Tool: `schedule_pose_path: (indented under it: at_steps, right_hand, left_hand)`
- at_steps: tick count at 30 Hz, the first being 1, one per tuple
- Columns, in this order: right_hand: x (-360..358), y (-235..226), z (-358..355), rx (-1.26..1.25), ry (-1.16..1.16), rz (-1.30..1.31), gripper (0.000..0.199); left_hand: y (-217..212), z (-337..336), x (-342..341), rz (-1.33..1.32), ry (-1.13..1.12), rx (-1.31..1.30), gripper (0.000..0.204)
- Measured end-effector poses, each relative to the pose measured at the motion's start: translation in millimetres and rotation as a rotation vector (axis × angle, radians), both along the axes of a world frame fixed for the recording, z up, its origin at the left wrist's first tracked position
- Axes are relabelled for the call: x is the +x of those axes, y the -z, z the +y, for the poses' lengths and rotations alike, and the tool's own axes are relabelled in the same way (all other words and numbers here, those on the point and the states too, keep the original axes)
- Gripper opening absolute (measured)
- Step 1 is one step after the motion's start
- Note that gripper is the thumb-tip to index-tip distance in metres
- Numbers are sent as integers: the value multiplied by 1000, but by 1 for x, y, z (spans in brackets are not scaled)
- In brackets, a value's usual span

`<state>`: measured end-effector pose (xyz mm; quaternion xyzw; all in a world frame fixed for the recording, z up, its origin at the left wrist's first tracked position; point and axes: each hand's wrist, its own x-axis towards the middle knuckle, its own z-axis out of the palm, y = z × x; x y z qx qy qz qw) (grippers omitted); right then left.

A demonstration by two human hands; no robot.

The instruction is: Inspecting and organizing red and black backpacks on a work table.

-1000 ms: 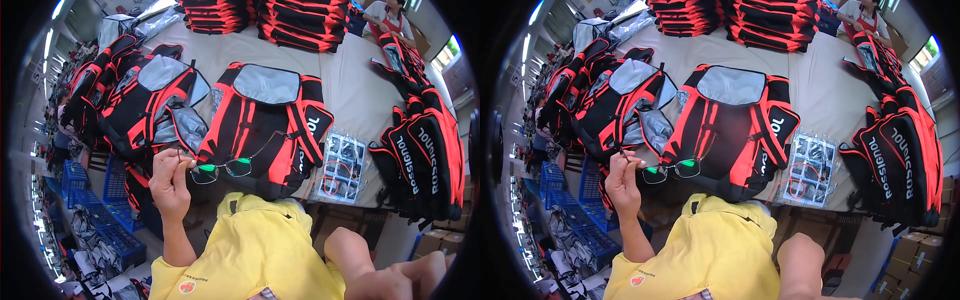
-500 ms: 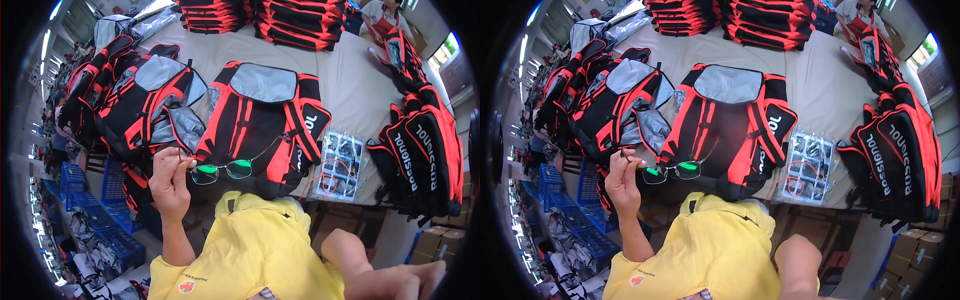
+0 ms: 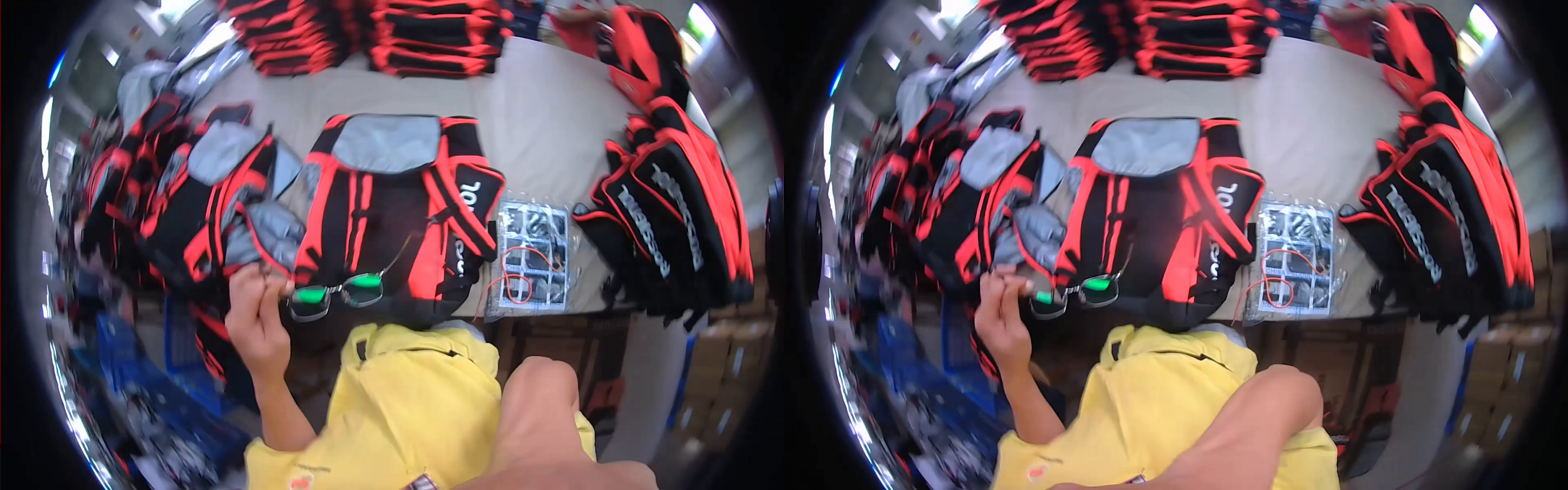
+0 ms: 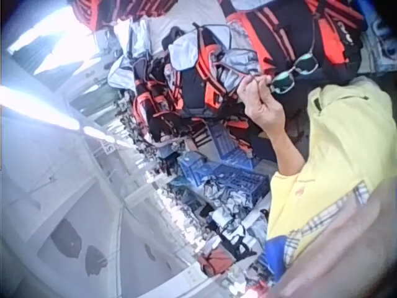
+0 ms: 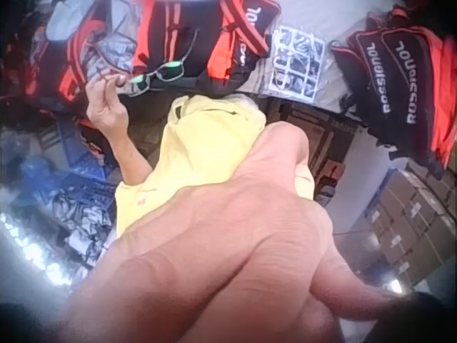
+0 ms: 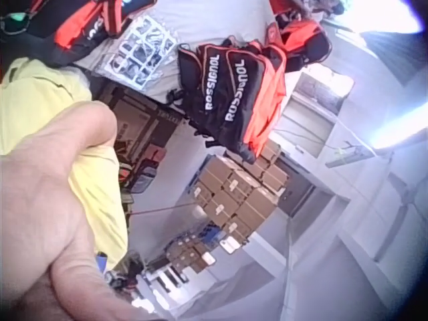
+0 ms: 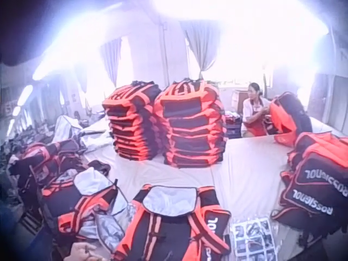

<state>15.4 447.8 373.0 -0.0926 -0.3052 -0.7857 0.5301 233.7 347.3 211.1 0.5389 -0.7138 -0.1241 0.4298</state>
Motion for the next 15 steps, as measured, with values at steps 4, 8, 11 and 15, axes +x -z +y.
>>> schedule_pose_path:
  at_steps: [4,8,11,15]
  right_hand:
    - [143,30,41,-67,227,-40,35]
    - [301,81,91,-151,259,-68,41]
    - [122,49,53,-211,92,-133,46]
    - [13,12,17,-287,-239,-348,53]
  left_hand:
    - [13,-21,6,51,4,29,13]
    - [26,-25,35,191,4,69,15]
    - [32,-30,30,234,43,108,14]
    - [23,-30,8,165,46,34,13]
